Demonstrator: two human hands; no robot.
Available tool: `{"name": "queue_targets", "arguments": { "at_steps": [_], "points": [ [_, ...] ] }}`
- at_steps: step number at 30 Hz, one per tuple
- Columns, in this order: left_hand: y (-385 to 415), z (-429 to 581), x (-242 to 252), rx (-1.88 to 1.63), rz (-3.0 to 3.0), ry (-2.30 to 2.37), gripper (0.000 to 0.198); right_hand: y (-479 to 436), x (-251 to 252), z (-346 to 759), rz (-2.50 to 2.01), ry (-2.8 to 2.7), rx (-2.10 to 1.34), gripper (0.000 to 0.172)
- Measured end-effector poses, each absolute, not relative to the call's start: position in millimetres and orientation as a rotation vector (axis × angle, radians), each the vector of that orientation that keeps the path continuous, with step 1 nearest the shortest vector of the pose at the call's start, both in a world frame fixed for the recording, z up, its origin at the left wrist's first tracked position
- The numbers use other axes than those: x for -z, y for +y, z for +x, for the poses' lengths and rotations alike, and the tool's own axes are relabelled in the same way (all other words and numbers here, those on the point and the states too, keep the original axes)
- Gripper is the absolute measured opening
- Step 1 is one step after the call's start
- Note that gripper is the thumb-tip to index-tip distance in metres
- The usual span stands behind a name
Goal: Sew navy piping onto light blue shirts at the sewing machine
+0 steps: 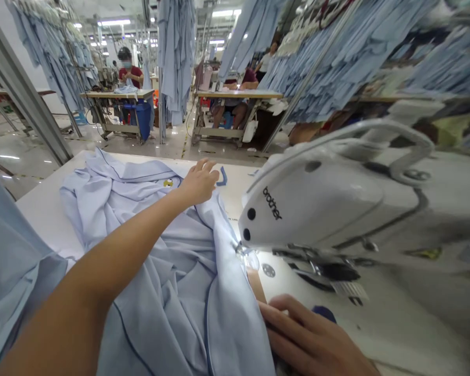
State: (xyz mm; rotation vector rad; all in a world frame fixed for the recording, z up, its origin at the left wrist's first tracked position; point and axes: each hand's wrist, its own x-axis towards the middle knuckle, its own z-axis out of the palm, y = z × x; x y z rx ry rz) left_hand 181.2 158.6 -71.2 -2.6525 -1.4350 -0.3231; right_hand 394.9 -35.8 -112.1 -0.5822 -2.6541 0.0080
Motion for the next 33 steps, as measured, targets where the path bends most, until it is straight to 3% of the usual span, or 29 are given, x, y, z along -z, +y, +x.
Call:
{"name": "queue_targets", "arguments": {
  "at_steps": [5,9,12,15,19,25,33],
  "points": [
    [53.2,173.6,58.6,0.067,-2.848,-1.141,0.024,-36.4,119.3,396.3,-0.566,-2.642,0.046,0.035],
    [-17.0,172.2,54.9,0.184,-3.146,-0.581,0.037,-35.6,122.5,401.1,-0.572,-2.667,0.096,0.030],
    [-28.3,176.3,61.8,0.166,-3.191,-0.579,0.049,-35.1,118.4,403.2,-0.565,-2.695,0.134,0.029],
    [-22.3,179.8,65.7,0.107,-3.139,-0.664,0.036,-34.7,115.7,404.6,-0.570,-2.686,0.148,0.030],
    [-32.2,179.6,63.8,0.023,-3.071,-0.673,0.054,-31.4,121.0,407.1,-0.619,-2.645,0.073,0.040],
    [-78.0,183.7,70.8,0.126,-2.981,-0.847,0.013,-27.4,123.6,408.4,-0.697,-2.594,-0.109,0.053],
    [-95.2,199.4,84.4,0.326,-2.804,-0.716,0.023,-29.3,118.8,410.1,-0.658,-2.611,-0.086,0.042]
  ]
}}
